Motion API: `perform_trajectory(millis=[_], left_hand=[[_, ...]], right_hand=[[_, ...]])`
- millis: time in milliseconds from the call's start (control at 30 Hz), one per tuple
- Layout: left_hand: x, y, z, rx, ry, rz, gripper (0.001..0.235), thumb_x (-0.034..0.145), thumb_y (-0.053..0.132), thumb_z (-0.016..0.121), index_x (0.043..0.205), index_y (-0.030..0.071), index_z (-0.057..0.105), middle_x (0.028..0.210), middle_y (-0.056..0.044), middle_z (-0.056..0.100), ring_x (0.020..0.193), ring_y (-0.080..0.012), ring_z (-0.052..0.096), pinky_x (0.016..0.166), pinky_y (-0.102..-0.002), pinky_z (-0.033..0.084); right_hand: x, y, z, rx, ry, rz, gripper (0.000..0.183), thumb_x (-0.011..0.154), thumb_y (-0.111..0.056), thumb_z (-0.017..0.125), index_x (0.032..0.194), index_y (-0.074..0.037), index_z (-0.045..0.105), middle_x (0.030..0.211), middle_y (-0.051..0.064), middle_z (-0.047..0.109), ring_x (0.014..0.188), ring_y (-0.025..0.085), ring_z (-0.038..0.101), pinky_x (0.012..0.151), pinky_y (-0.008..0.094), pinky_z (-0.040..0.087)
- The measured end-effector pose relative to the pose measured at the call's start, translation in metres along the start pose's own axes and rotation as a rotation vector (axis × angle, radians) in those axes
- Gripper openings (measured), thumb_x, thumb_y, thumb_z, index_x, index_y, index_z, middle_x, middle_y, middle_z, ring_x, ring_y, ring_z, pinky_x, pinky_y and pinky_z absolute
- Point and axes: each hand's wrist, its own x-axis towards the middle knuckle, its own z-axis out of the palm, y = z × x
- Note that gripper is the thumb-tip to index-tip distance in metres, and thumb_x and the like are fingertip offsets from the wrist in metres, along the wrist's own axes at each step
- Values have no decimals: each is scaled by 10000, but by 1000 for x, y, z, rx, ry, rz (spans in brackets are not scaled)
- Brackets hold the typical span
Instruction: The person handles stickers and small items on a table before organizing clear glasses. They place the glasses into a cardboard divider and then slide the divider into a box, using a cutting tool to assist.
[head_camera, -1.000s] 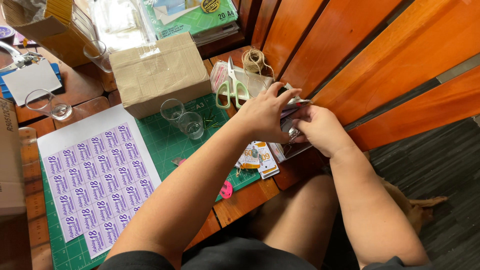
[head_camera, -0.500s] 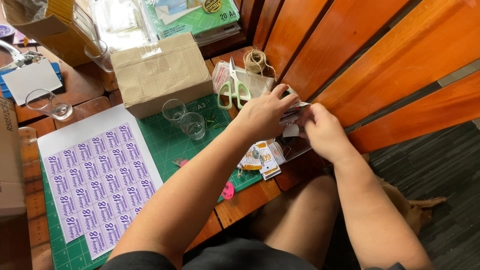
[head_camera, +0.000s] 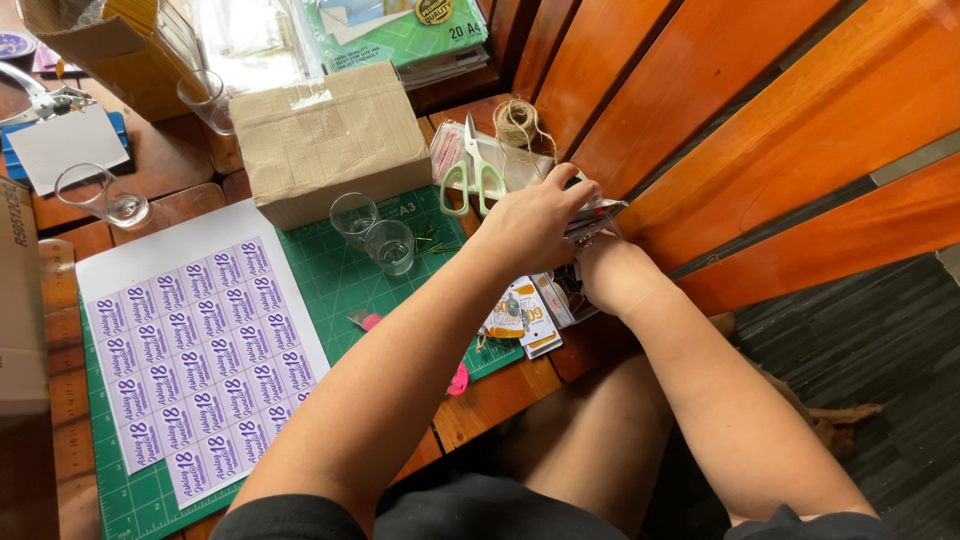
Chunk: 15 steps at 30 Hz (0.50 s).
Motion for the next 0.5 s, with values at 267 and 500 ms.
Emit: perform_trajectory(millis=[267, 500], left_hand=[[-1, 3, -1, -21, 5, -16, 740, 708, 147, 846, 1371, 135, 517, 1439, -193, 446, 1060, -547, 667, 809, -642, 611], [-1, 1, -3, -13, 13, -20, 735, 702, 133, 845, 1361, 138, 518, 1439, -186, 447, 1057, -541, 668, 812, -642, 611]], right_hand=[[-2, 3, 23, -147, 112, -28, 465, 830, -431, 793, 1109, -59, 781, 1092, 127, 757, 1081, 289, 728, 872, 411, 623], [-40, -6, -10, 119, 309, 78, 309, 898, -245, 704, 1037, 22, 774, 1035, 235, 733, 996, 430, 718, 781, 600, 603]])
